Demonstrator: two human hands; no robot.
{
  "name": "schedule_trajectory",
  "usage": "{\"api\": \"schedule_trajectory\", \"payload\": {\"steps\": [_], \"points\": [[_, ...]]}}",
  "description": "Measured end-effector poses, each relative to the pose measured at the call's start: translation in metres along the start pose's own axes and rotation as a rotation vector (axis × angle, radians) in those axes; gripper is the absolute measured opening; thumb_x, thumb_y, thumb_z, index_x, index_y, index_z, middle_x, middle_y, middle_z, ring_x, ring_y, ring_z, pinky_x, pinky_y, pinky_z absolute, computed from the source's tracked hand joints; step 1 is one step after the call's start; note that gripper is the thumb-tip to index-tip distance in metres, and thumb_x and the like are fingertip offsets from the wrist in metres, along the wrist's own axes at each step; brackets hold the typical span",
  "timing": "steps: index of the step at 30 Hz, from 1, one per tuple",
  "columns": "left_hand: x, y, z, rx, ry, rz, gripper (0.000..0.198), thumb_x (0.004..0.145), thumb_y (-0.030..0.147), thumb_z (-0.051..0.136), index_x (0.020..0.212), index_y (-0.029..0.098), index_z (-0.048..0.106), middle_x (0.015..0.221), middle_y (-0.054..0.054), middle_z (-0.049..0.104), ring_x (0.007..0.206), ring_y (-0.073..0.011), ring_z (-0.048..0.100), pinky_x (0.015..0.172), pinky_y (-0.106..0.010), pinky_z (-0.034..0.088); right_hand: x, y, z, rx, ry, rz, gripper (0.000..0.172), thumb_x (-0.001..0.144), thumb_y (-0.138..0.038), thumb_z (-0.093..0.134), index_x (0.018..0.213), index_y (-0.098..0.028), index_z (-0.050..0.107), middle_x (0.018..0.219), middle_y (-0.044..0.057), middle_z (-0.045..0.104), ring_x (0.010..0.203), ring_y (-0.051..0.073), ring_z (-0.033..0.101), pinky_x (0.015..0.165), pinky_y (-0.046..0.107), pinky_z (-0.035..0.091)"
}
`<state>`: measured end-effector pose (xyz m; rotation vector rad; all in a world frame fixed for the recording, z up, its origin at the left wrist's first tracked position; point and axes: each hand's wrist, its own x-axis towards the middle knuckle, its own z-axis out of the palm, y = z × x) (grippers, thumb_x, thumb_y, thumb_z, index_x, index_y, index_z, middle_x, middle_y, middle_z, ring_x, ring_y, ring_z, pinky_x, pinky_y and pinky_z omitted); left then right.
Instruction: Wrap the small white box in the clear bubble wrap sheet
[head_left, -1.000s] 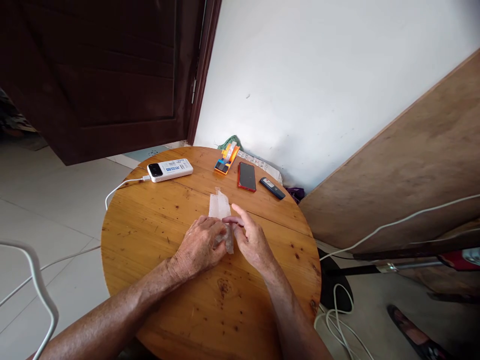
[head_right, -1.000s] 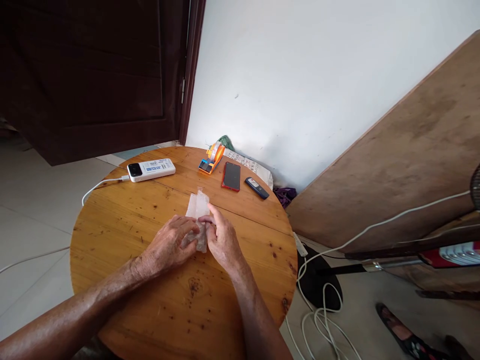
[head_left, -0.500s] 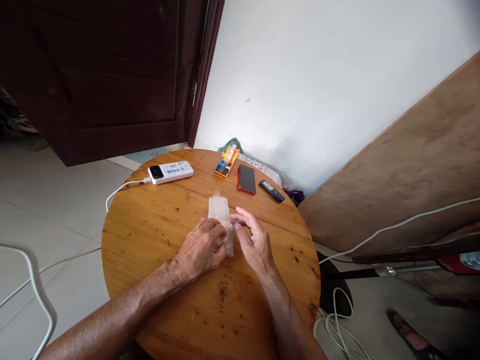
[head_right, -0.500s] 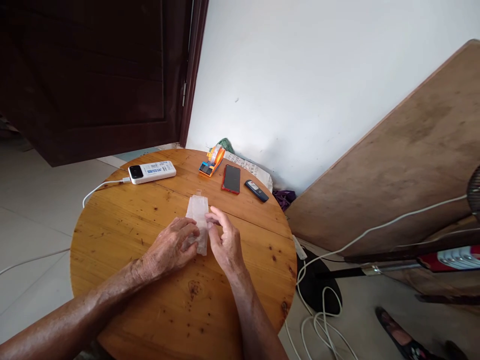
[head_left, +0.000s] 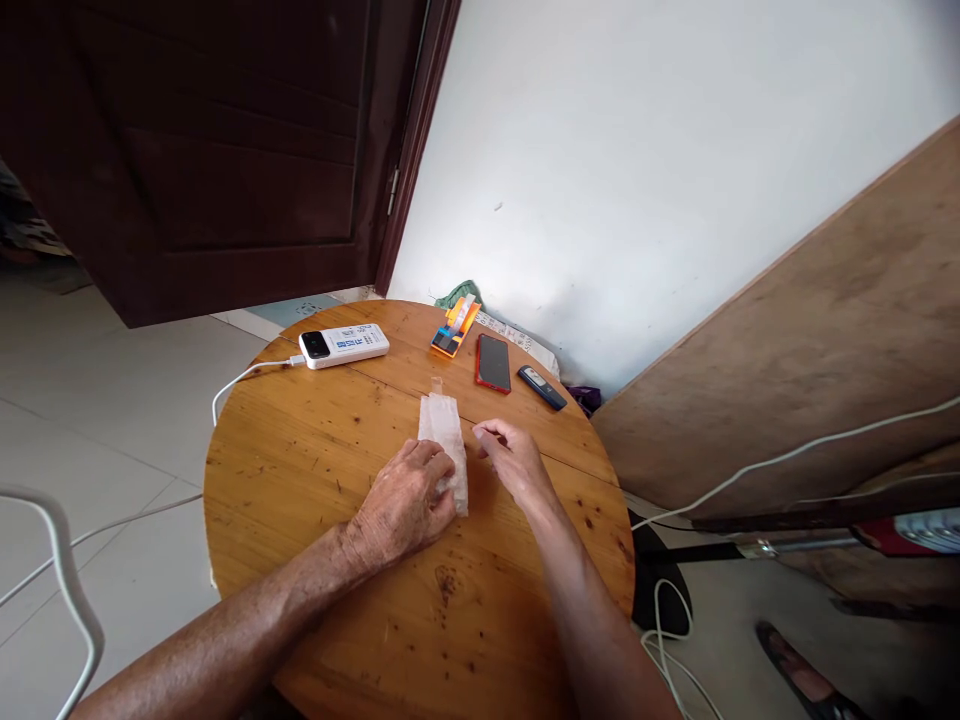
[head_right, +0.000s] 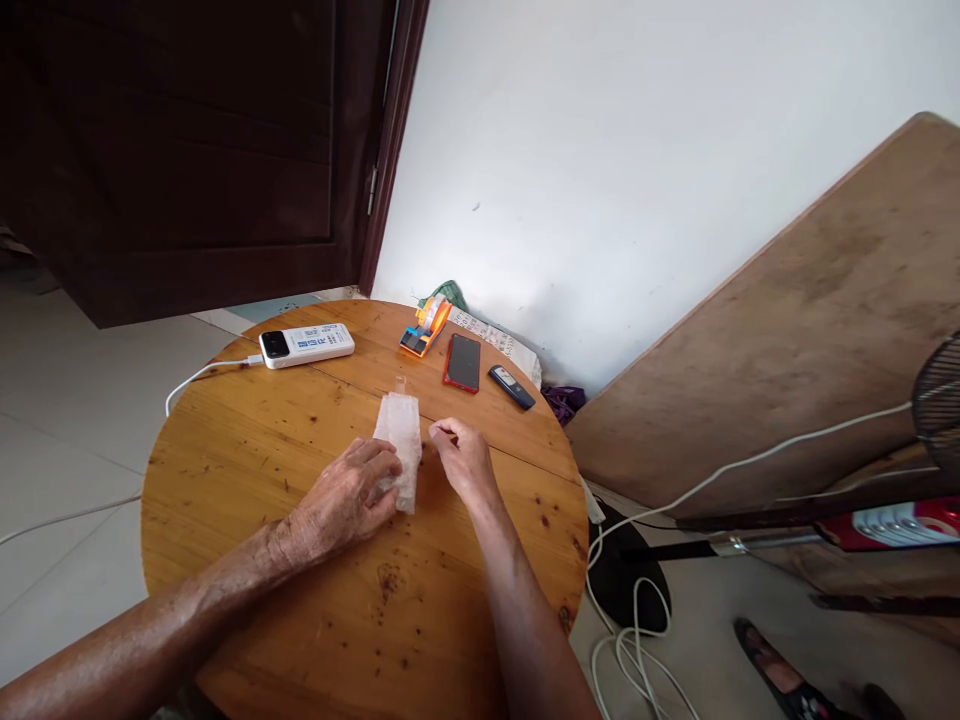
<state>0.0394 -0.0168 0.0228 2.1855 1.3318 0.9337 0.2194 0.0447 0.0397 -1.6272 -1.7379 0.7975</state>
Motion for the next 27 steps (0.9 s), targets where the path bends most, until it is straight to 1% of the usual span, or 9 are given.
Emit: {"api": "schedule_trajectory", "payload": {"steps": [3, 6, 9, 12, 15, 17, 22, 25, 27], "points": [[-0.001, -0.002, 0.002, -0.018, 0.006, 0.010, 0.018, 0.077, 0.010, 0.054, 0.091, 0.018, 0.061, 0.104, -0.009, 0.064, 0.100, -0.0249, 0.056, 0.091, -0.039, 0.050, 0.017, 0.004, 0.005, 0.011, -0.075, 0.039, 0.022, 0.077, -0.037, 0.053, 0.071, -0.019, 0.063, 0.062, -0.001, 0.062, 0.050, 0.014, 0.054, 0.052, 0.026, 0.040], [-0.001, -0.003, 0.003, -0.033, 0.010, 0.010, 0.018, 0.076, 0.010, 0.055, 0.091, 0.018, 0.060, 0.105, -0.008, 0.064, 0.101, -0.0246, 0.056, 0.090, -0.038, 0.050, 0.029, 0.006, 0.017, 0.037, -0.102, 0.034, 0.024, 0.073, -0.041, 0.056, 0.064, -0.019, 0.060, 0.054, -0.002, 0.056, 0.049, 0.013, 0.049, 0.049, 0.024, 0.036], [-0.002, -0.003, 0.003, -0.022, 0.026, 0.009, 0.018, 0.076, 0.010, 0.055, 0.090, 0.019, 0.060, 0.106, -0.008, 0.064, 0.100, -0.0246, 0.056, 0.090, -0.039, 0.050, 0.035, 0.007, 0.027, 0.093, -0.115, 0.040, 0.028, 0.069, -0.046, 0.061, 0.061, -0.019, 0.056, 0.052, -0.004, 0.050, 0.049, 0.012, 0.044, 0.047, 0.023, 0.032], [-0.002, -0.002, 0.003, -0.015, 0.041, 0.026, 0.017, 0.076, 0.010, 0.056, 0.089, 0.019, 0.060, 0.106, -0.008, 0.064, 0.102, -0.0251, 0.056, 0.090, -0.040, 0.051, 0.036, 0.008, 0.032, 0.153, -0.094, 0.048, 0.027, 0.066, -0.045, 0.061, 0.063, -0.020, 0.053, 0.052, -0.006, 0.047, 0.049, 0.011, 0.040, 0.046, 0.023, 0.030], [-0.002, -0.003, 0.003, -0.020, 0.045, 0.040, 0.017, 0.075, 0.009, 0.056, 0.088, 0.019, 0.059, 0.106, -0.008, 0.064, 0.101, -0.0246, 0.057, 0.089, -0.039, 0.051, 0.032, 0.007, 0.034, 0.187, -0.032, 0.049, 0.025, 0.067, -0.044, 0.059, 0.066, -0.020, 0.053, 0.054, -0.006, 0.047, 0.050, 0.010, 0.039, 0.046, 0.023, 0.030], [-0.002, -0.004, 0.003, -0.022, 0.046, 0.048, 0.018, 0.074, 0.009, 0.056, 0.088, 0.019, 0.059, 0.106, -0.008, 0.064, 0.101, -0.0242, 0.057, 0.089, -0.038, 0.051, 0.029, 0.006, 0.034, 0.198, 0.002, 0.046, 0.025, 0.066, -0.043, 0.060, 0.065, -0.020, 0.051, 0.055, -0.006, 0.046, 0.051, 0.010, 0.038, 0.047, 0.022, 0.029], [-0.002, -0.004, 0.003, -0.023, 0.044, 0.050, 0.018, 0.074, 0.009, 0.056, 0.088, 0.020, 0.059, 0.107, -0.007, 0.064, 0.103, -0.0238, 0.057, 0.091, -0.037, 0.051, 0.027, 0.006, 0.034, 0.242, -0.021, 0.034, 0.030, 0.066, -0.046, 0.062, 0.059, -0.020, 0.049, 0.053, -0.007, 0.039, 0.052, 0.009, 0.034, 0.046, 0.022, 0.026], [-0.001, -0.001, 0.000, -0.008, 0.006, -0.005, 0.026, 0.075, 0.010, 0.056, 0.099, 0.020, 0.059, 0.106, -0.007, 0.064, 0.101, -0.0249, 0.058, 0.089, -0.040, 0.052, 0.028, 0.006, 0.037, 0.291, -0.014, 0.025, 0.029, 0.065, -0.044, 0.062, 0.058, -0.020, 0.049, 0.054, -0.007, 0.040, 0.054, 0.010, 0.035, 0.048, 0.022, 0.027], [-0.001, 0.000, -0.001, -0.002, -0.012, -0.025, 0.034, 0.075, 0.011, 0.056, 0.108, 0.020, 0.059, 0.109, -0.007, 0.064, 0.103, -0.0257, 0.058, 0.090, -0.041, 0.052, 0.028, 0.005, 0.040, 0.341, -0.013, 0.023, 0.027, 0.065, -0.043, 0.062, 0.061, -0.019, 0.051, 0.056, -0.006, 0.044, 0.055, 0.010, 0.038, 0.050, 0.022, 0.031]]}}
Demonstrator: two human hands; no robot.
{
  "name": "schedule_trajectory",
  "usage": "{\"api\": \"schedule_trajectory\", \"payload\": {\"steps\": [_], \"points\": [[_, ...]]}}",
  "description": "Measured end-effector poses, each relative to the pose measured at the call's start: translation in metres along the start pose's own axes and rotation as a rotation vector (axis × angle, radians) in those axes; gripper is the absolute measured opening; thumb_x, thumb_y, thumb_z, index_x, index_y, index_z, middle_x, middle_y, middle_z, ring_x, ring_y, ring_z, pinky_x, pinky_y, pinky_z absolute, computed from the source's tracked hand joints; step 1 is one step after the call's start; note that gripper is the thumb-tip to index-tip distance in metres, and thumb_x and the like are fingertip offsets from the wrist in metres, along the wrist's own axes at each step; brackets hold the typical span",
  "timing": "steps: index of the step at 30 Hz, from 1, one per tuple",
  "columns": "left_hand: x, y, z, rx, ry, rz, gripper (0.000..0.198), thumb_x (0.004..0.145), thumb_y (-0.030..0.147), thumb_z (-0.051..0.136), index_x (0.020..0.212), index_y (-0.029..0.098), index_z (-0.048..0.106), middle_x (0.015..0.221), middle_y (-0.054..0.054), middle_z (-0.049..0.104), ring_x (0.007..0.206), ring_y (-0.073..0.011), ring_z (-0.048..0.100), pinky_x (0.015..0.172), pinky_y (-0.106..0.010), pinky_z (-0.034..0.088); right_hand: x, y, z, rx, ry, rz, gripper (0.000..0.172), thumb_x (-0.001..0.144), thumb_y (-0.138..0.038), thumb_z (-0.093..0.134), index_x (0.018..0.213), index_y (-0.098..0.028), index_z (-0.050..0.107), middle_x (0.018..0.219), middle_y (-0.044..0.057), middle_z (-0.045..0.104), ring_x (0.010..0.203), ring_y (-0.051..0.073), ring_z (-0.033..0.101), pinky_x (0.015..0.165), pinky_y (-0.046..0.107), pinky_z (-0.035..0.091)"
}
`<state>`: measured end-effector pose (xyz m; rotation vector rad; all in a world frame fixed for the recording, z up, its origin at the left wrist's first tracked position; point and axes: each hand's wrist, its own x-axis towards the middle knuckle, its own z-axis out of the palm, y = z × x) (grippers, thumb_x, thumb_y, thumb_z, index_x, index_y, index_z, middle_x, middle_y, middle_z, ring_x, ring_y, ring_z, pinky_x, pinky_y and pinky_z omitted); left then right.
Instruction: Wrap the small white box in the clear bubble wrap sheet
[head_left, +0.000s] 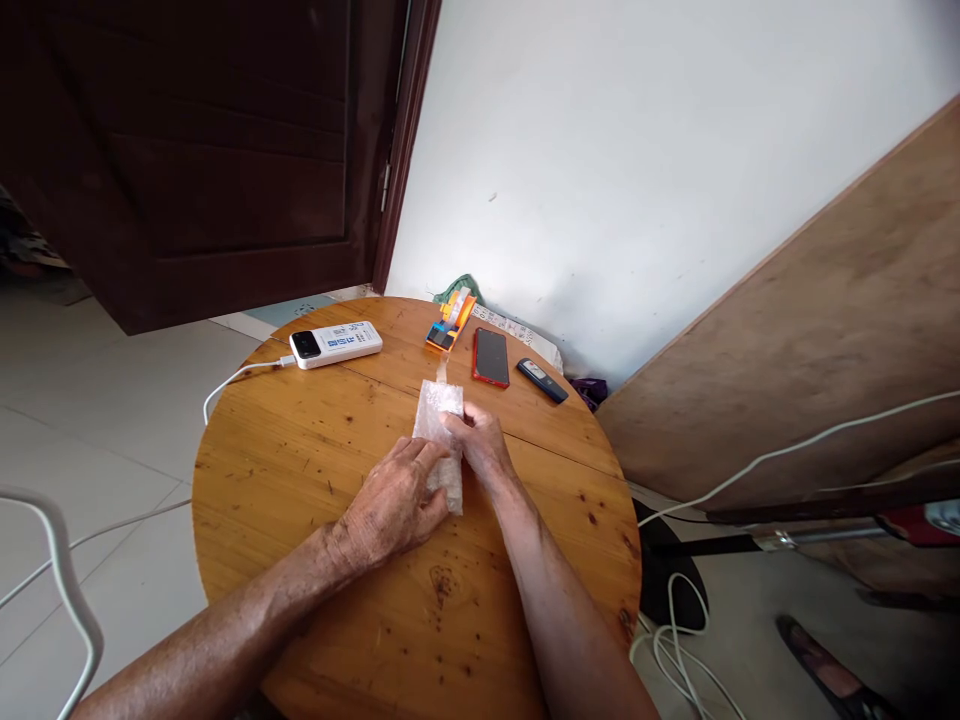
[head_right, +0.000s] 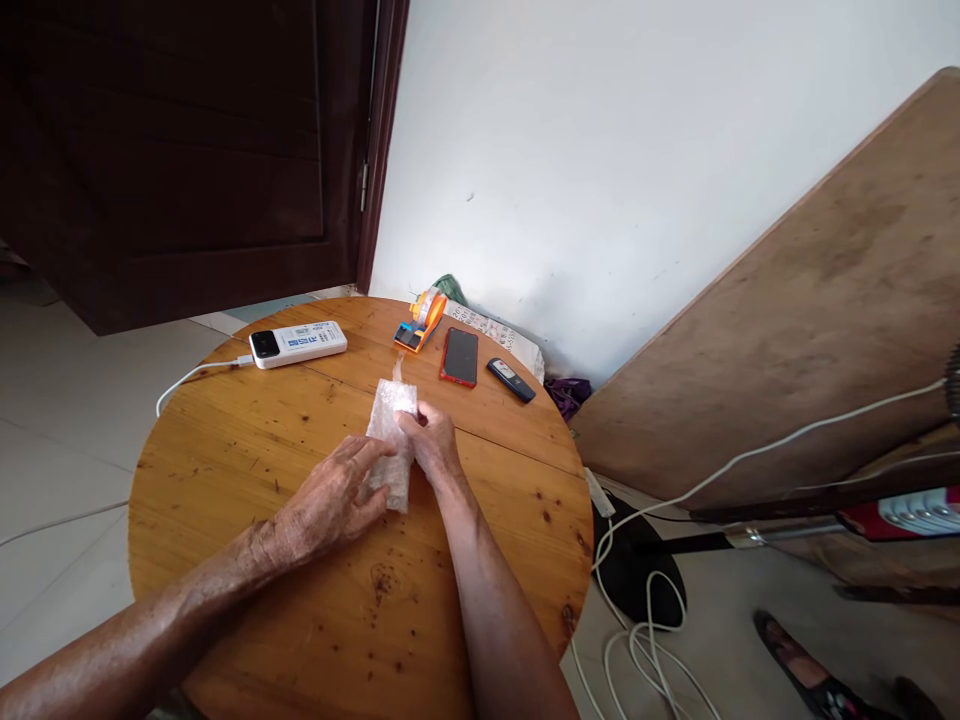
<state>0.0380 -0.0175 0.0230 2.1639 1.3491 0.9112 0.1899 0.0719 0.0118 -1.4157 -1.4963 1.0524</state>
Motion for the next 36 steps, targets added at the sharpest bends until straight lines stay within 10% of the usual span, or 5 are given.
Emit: {"api": "schedule_trajectory", "payload": {"steps": [18, 36], "points": [[0.002, -0.011, 0.004, 0.013, 0.089, 0.080, 0.030, 0.075, 0.015, 0.058, 0.104, 0.018, 0.066, 0.110, -0.009, 0.064, 0.099, -0.0245, 0.058, 0.089, -0.038, 0.051, -0.016, -0.030, -0.012, 0.055, -0.140, -0.045, 0.019, 0.070, -0.032, 0.062, 0.081, -0.017, 0.063, 0.070, -0.001, 0.064, 0.064, 0.014, 0.055, 0.060, 0.024, 0.043], [-0.002, -0.007, 0.003, 0.097, 0.138, -0.234, 0.034, 0.075, 0.029, 0.066, 0.105, 0.019, 0.053, 0.104, -0.008, 0.061, 0.100, -0.0275, 0.061, 0.087, -0.041, 0.051, -0.090, -0.038, -0.020, -0.263, -0.067, -0.272, 0.018, 0.086, -0.024, 0.050, 0.093, -0.021, 0.066, 0.090, 0.004, 0.071, 0.082, 0.020, 0.065, 0.072, 0.027, 0.049]]}}
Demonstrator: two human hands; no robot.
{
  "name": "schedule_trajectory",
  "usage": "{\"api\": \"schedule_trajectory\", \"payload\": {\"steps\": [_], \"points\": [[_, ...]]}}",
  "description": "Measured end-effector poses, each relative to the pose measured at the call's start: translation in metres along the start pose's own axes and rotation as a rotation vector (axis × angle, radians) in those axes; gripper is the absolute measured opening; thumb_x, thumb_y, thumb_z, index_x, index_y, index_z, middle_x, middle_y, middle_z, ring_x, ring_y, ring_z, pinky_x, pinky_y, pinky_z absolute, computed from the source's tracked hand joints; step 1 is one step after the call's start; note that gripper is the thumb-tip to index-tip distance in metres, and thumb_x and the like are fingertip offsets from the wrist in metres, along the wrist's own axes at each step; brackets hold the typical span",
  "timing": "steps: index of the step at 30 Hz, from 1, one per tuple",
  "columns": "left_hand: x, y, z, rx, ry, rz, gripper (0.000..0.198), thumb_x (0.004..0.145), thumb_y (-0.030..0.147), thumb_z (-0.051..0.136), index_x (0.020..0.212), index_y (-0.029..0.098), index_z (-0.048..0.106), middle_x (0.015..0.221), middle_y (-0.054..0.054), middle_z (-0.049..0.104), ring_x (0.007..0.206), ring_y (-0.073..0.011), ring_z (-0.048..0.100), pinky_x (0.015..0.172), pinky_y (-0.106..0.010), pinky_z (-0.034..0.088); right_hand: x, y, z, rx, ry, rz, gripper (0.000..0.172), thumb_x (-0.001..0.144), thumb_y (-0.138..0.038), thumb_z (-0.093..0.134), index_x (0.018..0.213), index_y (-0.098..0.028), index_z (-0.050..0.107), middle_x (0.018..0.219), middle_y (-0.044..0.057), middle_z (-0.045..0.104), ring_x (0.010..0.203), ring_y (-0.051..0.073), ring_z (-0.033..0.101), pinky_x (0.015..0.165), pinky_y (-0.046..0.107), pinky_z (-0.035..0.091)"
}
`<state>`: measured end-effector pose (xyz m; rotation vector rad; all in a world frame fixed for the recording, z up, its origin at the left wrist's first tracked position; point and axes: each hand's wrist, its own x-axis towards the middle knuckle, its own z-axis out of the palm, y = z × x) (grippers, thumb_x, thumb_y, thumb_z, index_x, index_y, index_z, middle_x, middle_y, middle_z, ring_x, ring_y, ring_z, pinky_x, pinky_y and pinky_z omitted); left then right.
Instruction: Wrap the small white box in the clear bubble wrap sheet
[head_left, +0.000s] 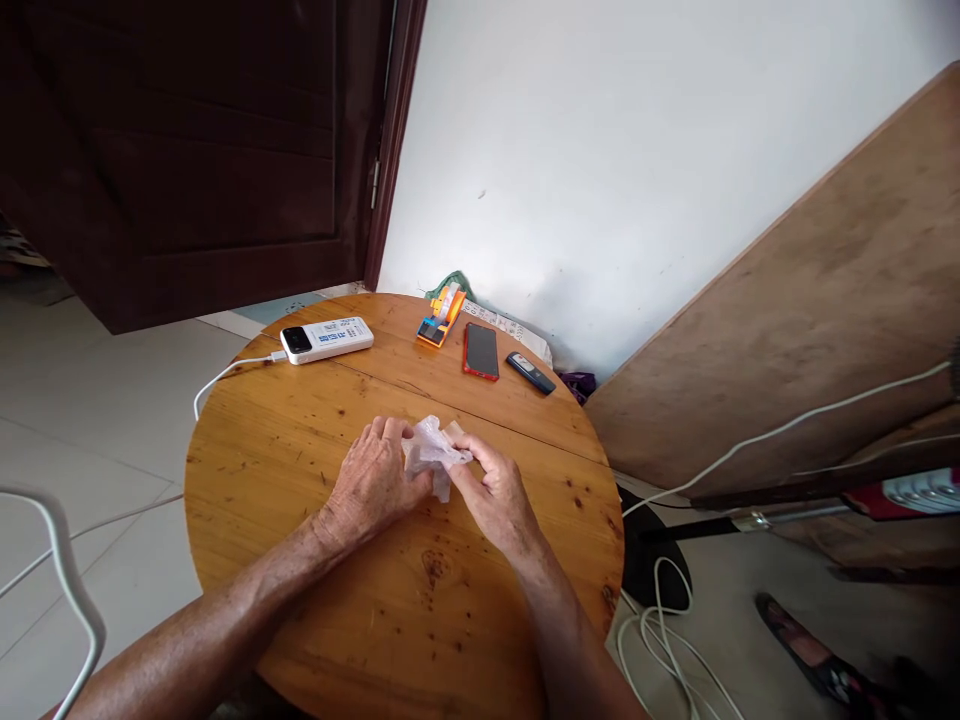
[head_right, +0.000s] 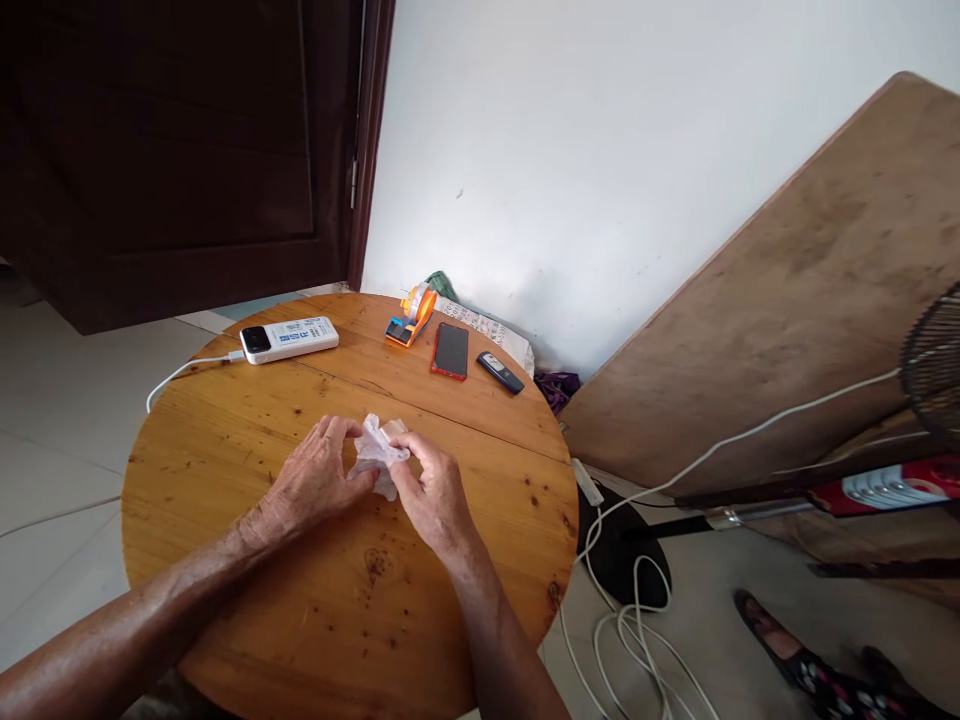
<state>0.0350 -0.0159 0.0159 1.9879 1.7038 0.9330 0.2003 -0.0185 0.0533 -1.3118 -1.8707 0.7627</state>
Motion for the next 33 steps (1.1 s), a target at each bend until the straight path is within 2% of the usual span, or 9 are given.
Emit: {"api": "schedule_trajectory", "payload": {"steps": [3, 5, 7, 11, 15, 19, 24, 27, 33], "points": [[0.001, 0.000, -0.002, -0.051, 0.001, 0.012, 0.060, 0.072, 0.032, 0.071, 0.126, 0.020, 0.047, 0.117, -0.011, 0.058, 0.110, -0.0290, 0.059, 0.090, -0.041, 0.051, -0.007, 0.000, -0.001, -0.051, -0.036, -0.078, 0.021, 0.088, -0.019, 0.048, 0.097, -0.023, 0.067, 0.098, 0.005, 0.072, 0.094, 0.022, 0.067, 0.082, 0.032, 0.052], [0.003, -0.001, -0.003, -0.110, -0.032, 0.058, 0.068, 0.070, 0.029, 0.073, 0.132, 0.022, 0.045, 0.128, -0.013, 0.053, 0.113, -0.0285, 0.058, 0.090, -0.040, 0.052, -0.013, 0.002, -0.001, -0.091, -0.041, -0.154, 0.026, 0.088, -0.016, 0.048, 0.103, -0.024, 0.067, 0.112, 0.006, 0.071, 0.109, 0.023, 0.064, 0.094, 0.037, 0.050], [0.005, -0.003, -0.005, -0.183, -0.080, 0.108, 0.059, 0.070, 0.024, 0.072, 0.125, 0.022, 0.051, 0.133, -0.013, 0.050, 0.112, -0.0263, 0.058, 0.087, -0.038, 0.053, -0.019, 0.005, -0.001, -0.140, -0.038, -0.223, 0.031, 0.086, -0.014, 0.050, 0.110, -0.025, 0.065, 0.122, 0.007, 0.067, 0.118, 0.023, 0.060, 0.101, 0.040, 0.048], [0.007, -0.006, -0.006, -0.289, -0.133, 0.120, 0.026, 0.074, 0.020, 0.066, 0.099, 0.020, 0.058, 0.136, -0.013, 0.049, 0.096, -0.0204, 0.064, 0.078, -0.035, 0.055, -0.032, 0.017, 0.003, -0.285, -0.023, -0.329, 0.044, 0.082, -0.015, 0.058, 0.126, -0.025, 0.058, 0.135, 0.010, 0.059, 0.126, 0.028, 0.054, 0.105, 0.046, 0.046], [0.007, -0.008, -0.005, -0.267, -0.113, 0.174, 0.008, 0.078, 0.019, 0.061, 0.082, 0.020, 0.055, 0.117, -0.009, 0.061, 0.106, -0.0230, 0.062, 0.086, -0.036, 0.052, -0.040, 0.032, 0.014, -0.421, 0.016, -0.392, 0.056, 0.080, -0.013, 0.062, 0.134, -0.023, 0.051, 0.143, 0.013, 0.051, 0.132, 0.030, 0.048, 0.107, 0.050, 0.045], [0.006, -0.011, -0.010, -0.196, -0.194, 0.249, 0.005, 0.081, 0.019, 0.058, 0.083, 0.021, 0.053, 0.089, -0.002, 0.063, 0.090, -0.0196, 0.062, 0.082, -0.034, 0.050, -0.040, 0.042, 0.023, -0.488, 0.069, -0.434, 0.062, 0.081, -0.003, 0.052, 0.139, -0.025, 0.046, 0.142, 0.012, 0.050, 0.132, 0.028, 0.047, 0.107, 0.049, 0.046], [0.003, -0.017, -0.013, -0.174, -0.256, 0.407, 0.020, 0.077, 0.018, 0.059, 0.096, 0.021, 0.052, 0.105, -0.005, 0.061, 0.102, -0.0208, 0.059, 0.089, -0.034, 0.048, -0.038, 0.043, 0.025, -0.509, 0.095, -0.436, 0.061, 0.080, 0.000, 0.047, 0.135, -0.025, 0.049, 0.140, 0.012, 0.051, 0.129, 0.027, 0.050, 0.105, 0.047, 0.048], [0.003, -0.015, -0.008, -0.153, -0.222, 0.365, 0.016, 0.080, 0.018, 0.056, 0.095, 0.021, 0.053, 0.104, -0.006, 0.062, 0.100, -0.0216, 0.059, 0.088, -0.035, 0.047, -0.037, 0.042, 0.024, -0.496, 0.109, -0.433, 0.057, 0.079, 0.000, 0.049, 0.130, -0.026, 0.053, 0.138, 0.012, 0.053, 0.126, 0.027, 0.053, 0.105, 0.045, 0.049], [0.004, -0.001, -0.016, -0.208, -0.245, 0.214, 0.013, 0.081, 0.022, 0.058, 0.093, 0.020, 0.057, 0.091, -0.002, 0.064, 0.074, -0.0154, 0.059, 0.067, -0.026, 0.044, -0.035, 0.037, 0.017, -0.311, 0.106, -0.391, 0.045, 0.087, -0.008, 0.050, 0.128, -0.024, 0.055, 0.131, 0.012, 0.059, 0.121, 0.025, 0.057, 0.102, 0.042, 0.049]]}}
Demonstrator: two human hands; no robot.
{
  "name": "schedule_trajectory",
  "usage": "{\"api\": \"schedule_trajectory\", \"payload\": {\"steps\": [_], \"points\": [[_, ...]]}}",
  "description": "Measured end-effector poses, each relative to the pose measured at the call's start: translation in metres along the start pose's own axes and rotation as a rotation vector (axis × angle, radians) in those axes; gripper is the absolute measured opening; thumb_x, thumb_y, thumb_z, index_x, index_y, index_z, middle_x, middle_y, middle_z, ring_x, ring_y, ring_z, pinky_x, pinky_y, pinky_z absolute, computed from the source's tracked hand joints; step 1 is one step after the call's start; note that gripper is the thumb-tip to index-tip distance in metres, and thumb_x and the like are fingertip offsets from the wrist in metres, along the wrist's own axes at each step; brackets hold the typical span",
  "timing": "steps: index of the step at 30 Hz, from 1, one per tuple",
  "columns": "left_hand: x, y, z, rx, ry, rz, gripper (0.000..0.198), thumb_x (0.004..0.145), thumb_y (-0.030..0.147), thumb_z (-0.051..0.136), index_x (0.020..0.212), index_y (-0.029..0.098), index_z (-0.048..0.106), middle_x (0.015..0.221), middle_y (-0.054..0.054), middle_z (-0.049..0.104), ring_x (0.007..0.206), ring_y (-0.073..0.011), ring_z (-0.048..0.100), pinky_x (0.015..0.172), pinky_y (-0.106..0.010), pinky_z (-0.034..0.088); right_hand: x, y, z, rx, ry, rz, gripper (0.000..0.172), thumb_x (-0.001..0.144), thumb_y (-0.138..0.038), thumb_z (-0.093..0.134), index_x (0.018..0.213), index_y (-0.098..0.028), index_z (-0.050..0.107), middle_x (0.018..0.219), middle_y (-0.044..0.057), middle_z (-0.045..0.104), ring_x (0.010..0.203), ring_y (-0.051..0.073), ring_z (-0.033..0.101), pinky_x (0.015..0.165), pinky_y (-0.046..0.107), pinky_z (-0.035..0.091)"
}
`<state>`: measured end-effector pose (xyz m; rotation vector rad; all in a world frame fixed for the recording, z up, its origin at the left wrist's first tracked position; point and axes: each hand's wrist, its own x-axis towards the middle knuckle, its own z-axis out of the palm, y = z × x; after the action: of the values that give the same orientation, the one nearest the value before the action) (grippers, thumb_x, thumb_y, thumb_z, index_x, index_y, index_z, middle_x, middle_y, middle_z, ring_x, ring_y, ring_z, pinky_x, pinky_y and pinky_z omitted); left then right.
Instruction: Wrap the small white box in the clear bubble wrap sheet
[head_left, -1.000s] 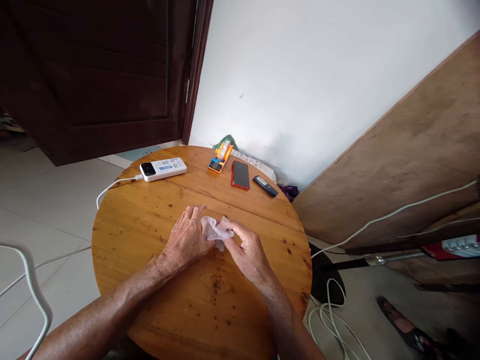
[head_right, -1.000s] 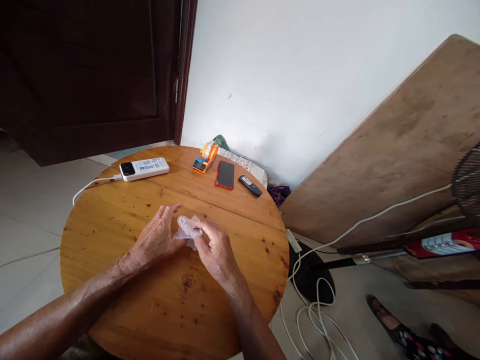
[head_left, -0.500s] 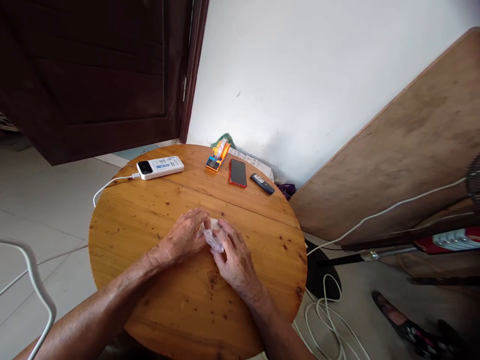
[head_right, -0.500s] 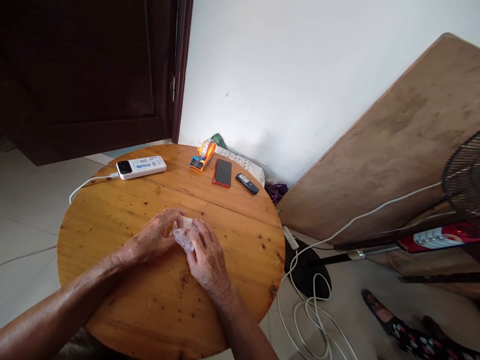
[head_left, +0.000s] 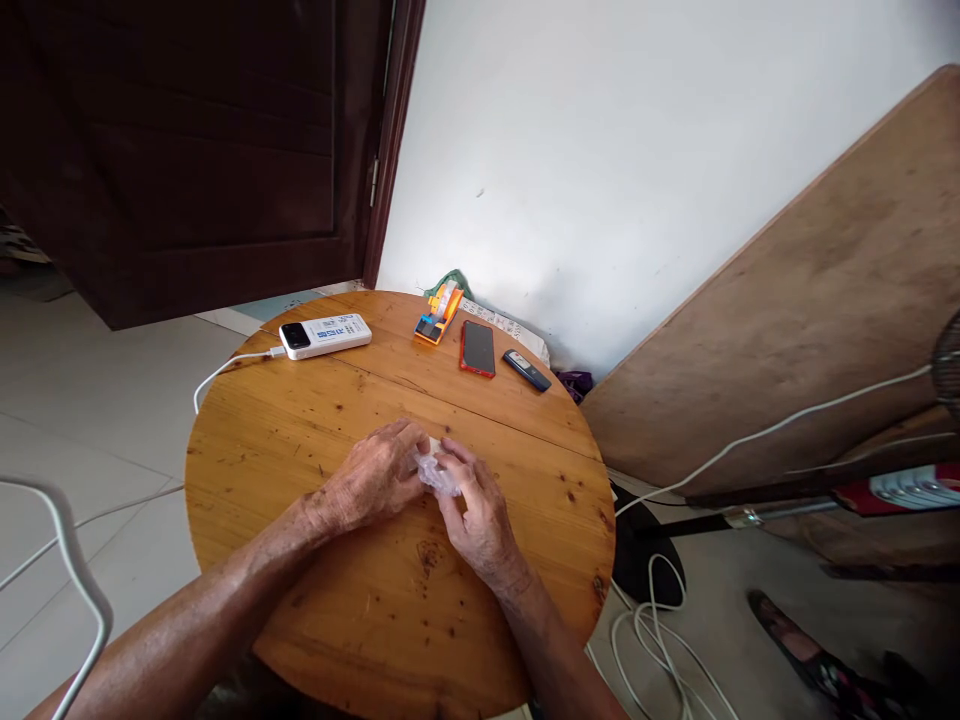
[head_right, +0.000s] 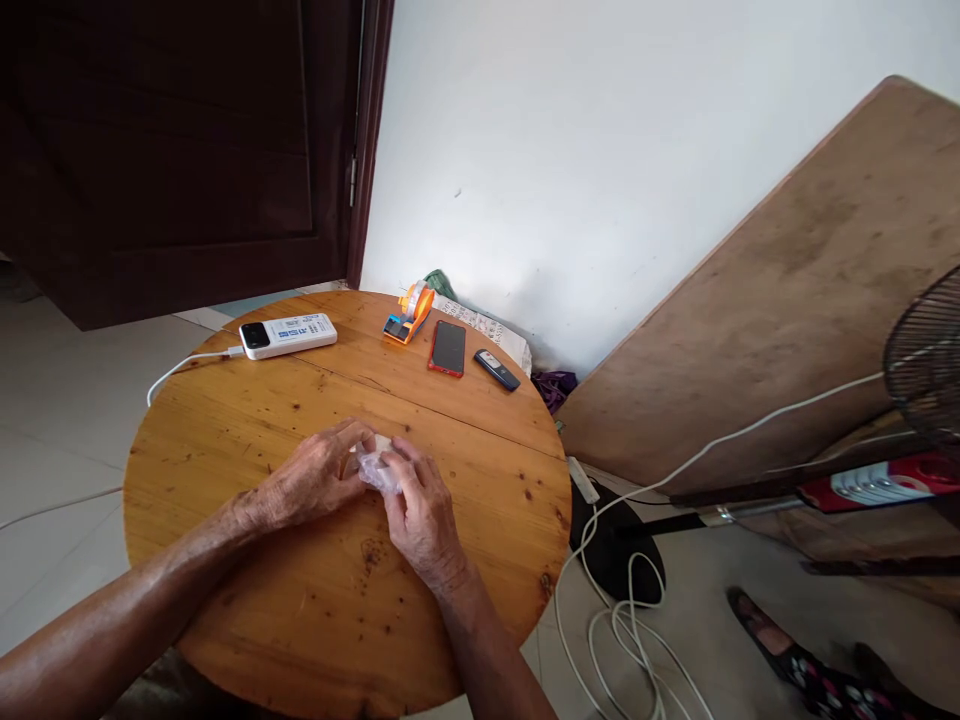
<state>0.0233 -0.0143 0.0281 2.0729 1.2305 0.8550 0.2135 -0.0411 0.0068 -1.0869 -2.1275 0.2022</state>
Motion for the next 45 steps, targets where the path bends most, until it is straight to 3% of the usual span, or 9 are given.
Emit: {"api": "schedule_trajectory", "payload": {"steps": [6, 10, 13, 18, 22, 25, 31, 39, 45], "points": [[0.000, 0.003, -0.005, -0.056, -0.039, -0.191, 0.014, 0.080, 0.032, 0.059, 0.084, 0.020, 0.060, 0.065, 0.004, 0.057, 0.057, -0.0119, 0.049, 0.054, -0.023, 0.033, 0.003, -0.008, -0.017, 0.300, -0.073, 0.284, 0.030, 0.093, -0.030, 0.051, 0.120, -0.020, 0.059, 0.110, 0.009, 0.070, 0.100, 0.024, 0.067, 0.089, 0.036, 0.053], [0.003, 0.001, -0.002, -0.019, -0.056, -0.283, 0.015, 0.080, 0.033, 0.055, 0.075, 0.019, 0.056, 0.062, 0.003, 0.056, 0.055, -0.0115, 0.046, 0.053, -0.023, 0.030, 0.004, -0.011, -0.018, 0.413, -0.170, 0.369, 0.048, 0.082, -0.042, 0.067, 0.123, -0.020, 0.057, 0.119, 0.009, 0.068, 0.107, 0.027, 0.064, 0.092, 0.038, 0.051], [0.004, 0.002, -0.003, 0.057, -0.071, -0.296, 0.023, 0.084, 0.038, 0.053, 0.073, 0.018, 0.058, 0.062, 0.001, 0.056, 0.055, -0.0122, 0.045, 0.054, -0.025, 0.028, 0.006, -0.012, -0.014, 0.454, -0.174, 0.419, 0.056, 0.075, -0.037, 0.074, 0.125, -0.021, 0.056, 0.123, 0.009, 0.067, 0.110, 0.027, 0.063, 0.094, 0.039, 0.050], [0.003, 0.004, -0.013, -0.036, -0.187, -0.209, 0.048, 0.092, 0.056, 0.039, 0.083, 0.018, 0.067, 0.073, -0.004, 0.065, 0.066, -0.0163, 0.055, 0.059, -0.027, 0.033, 0.010, -0.015, -0.015, 0.594, -0.210, 0.539, 0.037, 0.081, -0.035, 0.068, 0.114, -0.022, 0.062, 0.103, 0.004, 0.072, 0.092, 0.022, 0.067, 0.079, 0.031, 0.052], [0.003, 0.005, -0.019, -0.301, -0.317, -0.219, 0.034, 0.084, 0.046, 0.058, 0.105, 0.022, 0.069, 0.092, -0.003, 0.071, 0.082, -0.0193, 0.061, 0.066, -0.026, 0.042, 0.009, -0.014, -0.016, 0.584, -0.189, 0.565, 0.034, 0.085, -0.044, 0.062, 0.109, -0.020, 0.063, 0.092, 0.003, 0.071, 0.081, 0.019, 0.064, 0.068, 0.027, 0.049], [0.003, 0.005, -0.019, -0.466, -0.377, -0.189, 0.043, 0.079, 0.033, 0.062, 0.120, 0.022, 0.062, 0.104, -0.003, 0.069, 0.090, -0.0201, 0.062, 0.071, -0.026, 0.046, 0.009, -0.012, -0.015, 0.497, -0.178, 0.551, 0.033, 0.089, -0.045, 0.055, 0.107, -0.019, 0.064, 0.084, 0.002, 0.068, 0.073, 0.017, 0.061, 0.062, 0.025, 0.045], [0.002, 0.001, -0.006, -0.455, -0.273, -0.295, 0.076, 0.075, 0.030, 0.064, 0.145, 0.020, 0.038, 0.093, -0.002, 0.063, 0.075, -0.0150, 0.055, 0.066, -0.025, 0.044, 0.008, -0.012, -0.015, 0.328, -0.144, 0.564, 0.033, 0.089, -0.041, 0.054, 0.110, -0.017, 0.063, 0.095, 0.006, 0.071, 0.079, 0.018, 0.063, 0.066, 0.026, 0.046], [0.002, -0.002, 0.003, -0.568, -0.233, -0.266, 0.071, 0.074, 0.027, 0.064, 0.142, 0.022, 0.042, 0.101, -0.003, 0.062, 0.079, -0.0149, 0.055, 0.071, -0.028, 0.045, 0.009, -0.011, -0.016, 0.347, -0.124, 0.555, 0.030, 0.088, -0.042, 0.054, 0.103, -0.018, 0.064, 0.082, 0.003, 0.070, 0.070, 0.016, 0.062, 0.062, 0.025, 0.046], [0.002, -0.004, 0.006, -0.666, -0.213, -0.233, 0.072, 0.077, 0.026, 0.063, 0.144, 0.022, 0.038, 0.106, -0.004, 0.060, 0.090, -0.0168, 0.058, 0.083, -0.032, 0.047, 0.009, -0.010, -0.014, 0.406, -0.112, 0.566, 0.030, 0.088, -0.040, 0.055, 0.104, -0.017, 0.066, 0.088, 0.004, 0.072, 0.074, 0.017, 0.065, 0.065, 0.025, 0.049]]}}
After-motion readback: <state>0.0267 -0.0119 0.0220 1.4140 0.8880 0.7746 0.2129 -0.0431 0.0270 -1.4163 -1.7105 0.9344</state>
